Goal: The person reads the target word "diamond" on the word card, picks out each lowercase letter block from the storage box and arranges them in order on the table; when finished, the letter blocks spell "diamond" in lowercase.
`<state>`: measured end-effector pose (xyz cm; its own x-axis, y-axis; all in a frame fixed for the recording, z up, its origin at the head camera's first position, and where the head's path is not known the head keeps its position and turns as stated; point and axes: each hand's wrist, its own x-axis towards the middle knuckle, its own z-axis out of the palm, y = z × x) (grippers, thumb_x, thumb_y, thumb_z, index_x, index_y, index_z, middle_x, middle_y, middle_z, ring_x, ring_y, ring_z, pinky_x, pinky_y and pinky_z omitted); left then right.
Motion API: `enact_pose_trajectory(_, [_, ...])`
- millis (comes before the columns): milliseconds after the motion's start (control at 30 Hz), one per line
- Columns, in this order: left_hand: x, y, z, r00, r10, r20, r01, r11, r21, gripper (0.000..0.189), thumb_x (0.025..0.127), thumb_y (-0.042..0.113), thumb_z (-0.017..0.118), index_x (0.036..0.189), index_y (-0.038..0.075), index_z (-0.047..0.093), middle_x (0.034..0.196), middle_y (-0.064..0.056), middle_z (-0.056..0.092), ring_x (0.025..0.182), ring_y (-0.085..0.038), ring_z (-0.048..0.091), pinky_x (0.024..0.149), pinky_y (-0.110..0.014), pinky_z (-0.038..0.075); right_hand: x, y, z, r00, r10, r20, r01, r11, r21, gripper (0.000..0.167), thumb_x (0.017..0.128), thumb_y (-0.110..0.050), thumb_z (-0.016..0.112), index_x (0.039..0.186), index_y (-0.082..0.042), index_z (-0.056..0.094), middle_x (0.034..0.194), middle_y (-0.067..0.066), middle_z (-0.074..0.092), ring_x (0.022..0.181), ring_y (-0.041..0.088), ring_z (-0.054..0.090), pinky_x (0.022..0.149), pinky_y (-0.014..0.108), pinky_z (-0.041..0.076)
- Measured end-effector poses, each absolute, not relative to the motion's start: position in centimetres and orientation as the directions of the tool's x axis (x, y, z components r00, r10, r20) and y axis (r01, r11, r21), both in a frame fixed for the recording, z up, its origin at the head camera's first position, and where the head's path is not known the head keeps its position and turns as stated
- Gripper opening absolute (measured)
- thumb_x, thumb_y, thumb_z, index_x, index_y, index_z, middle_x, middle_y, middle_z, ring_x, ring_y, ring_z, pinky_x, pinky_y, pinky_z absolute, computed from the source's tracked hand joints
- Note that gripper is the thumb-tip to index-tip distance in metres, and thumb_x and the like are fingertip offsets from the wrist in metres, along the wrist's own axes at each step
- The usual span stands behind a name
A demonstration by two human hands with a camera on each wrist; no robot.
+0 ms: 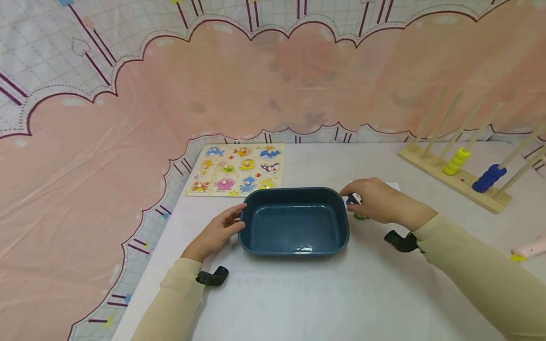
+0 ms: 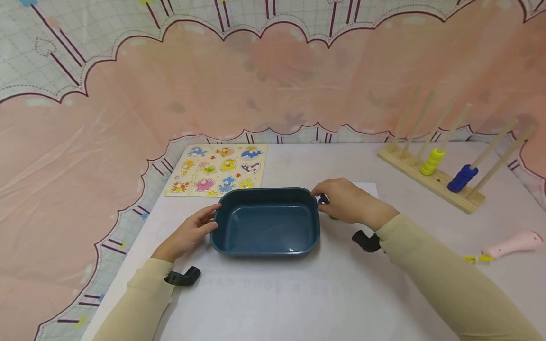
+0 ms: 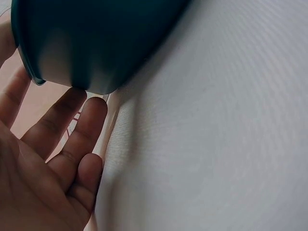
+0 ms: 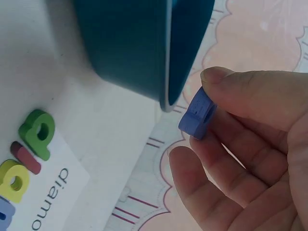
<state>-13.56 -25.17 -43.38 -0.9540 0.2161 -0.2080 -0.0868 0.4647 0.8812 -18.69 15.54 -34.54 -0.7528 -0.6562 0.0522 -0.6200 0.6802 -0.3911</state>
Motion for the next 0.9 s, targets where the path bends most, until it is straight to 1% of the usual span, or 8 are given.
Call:
enact_pose_trajectory(167, [-13.6,-25.1,-43.4,-0.953,0.210,-0.218,-0.097,0.470,0.877,0.059,0.101,0.026,0.062,0.155,0.017,0.039,0.154,-0.021,0.039,0.136,-0.041,0.043,0.110,-0.057,0.034,-18.7,16.1,-34.8,-0.768,-0.637,0.065,-0.605,0.689,-0.399,0.030,0.087,-0.007,0.077,0.115,0.002,0.070,0.105,0.011,0.071,0.091,0.023,0.066,0.084,0.047,0.056])
enact_pose_trajectory(367, [-13.5,-25.1,-43.3,-0.953,0.215,-0.215,-0.094,0.467,0.879,0.060,0.101,0.025,0.062,0.155,0.016,0.038,0.154,-0.021,0.040,0.136,-0.040,0.044,0.110,-0.056,0.035,-18.8,17.0,-34.9,-0.791,-0.612,0.025,-0.571,0.722,-0.390,0.031,0.088,-0.009,0.077,0.116,0.002,0.070,0.108,0.013,0.071,0.094,0.025,0.065,0.087,0.048,0.055])
enact_pose_trajectory(500, [-13.5,-25.1,-43.2,-0.954,0.214,-0.210,-0.089,0.464,0.881,0.060,0.101,0.025,0.062,0.155,0.016,0.038,0.153,-0.022,0.040,0.135,-0.041,0.044,0.110,-0.056,0.036,-18.7,18.0,-35.0,-0.801,-0.598,0.019,-0.558,0.736,-0.383,0.032,0.087,-0.008,0.077,0.115,0.004,0.070,0.106,0.013,0.071,0.092,0.026,0.065,0.086,0.047,0.055])
enact_pose_trajectory(567, [-13.6,-25.2,-43.2,-0.955,0.213,-0.209,-0.091,0.460,0.883,0.059,0.101,0.024,0.061,0.155,0.015,0.038,0.152,-0.023,0.040,0.135,-0.041,0.044,0.110,-0.056,0.036,-18.6,18.6,-35.1,-0.804,-0.594,0.023,-0.557,0.740,-0.377,0.033,0.087,-0.008,0.078,0.116,0.004,0.070,0.107,0.013,0.071,0.094,0.027,0.065,0.087,0.048,0.055])
enact_pose_trajectory(733, [-13.6,-25.2,-43.3,-0.953,0.219,-0.207,-0.087,0.458,0.885,0.059,0.102,0.021,0.061,0.155,0.014,0.037,0.152,-0.024,0.040,0.135,-0.041,0.044,0.110,-0.055,0.036,-18.3,20.0,-35.6,-0.824,-0.566,0.013,-0.531,0.765,-0.365,0.034,0.088,-0.010,0.076,0.118,0.004,0.069,0.112,0.015,0.070,0.104,0.033,0.065,0.095,0.054,0.050])
enact_pose_trajectory(900, [-13.7,-24.9,-43.4,-0.952,0.226,-0.206,-0.083,0.459,0.885,0.059,0.102,0.021,0.060,0.155,0.013,0.036,0.153,-0.024,0.039,0.135,-0.042,0.044,0.109,-0.054,0.037,-17.8,21.6,-36.0,-0.850,-0.526,-0.006,-0.488,0.793,-0.363,0.037,0.087,-0.011,0.077,0.120,0.004,0.069,0.114,0.017,0.069,0.103,0.034,0.063,0.095,0.056,0.049])
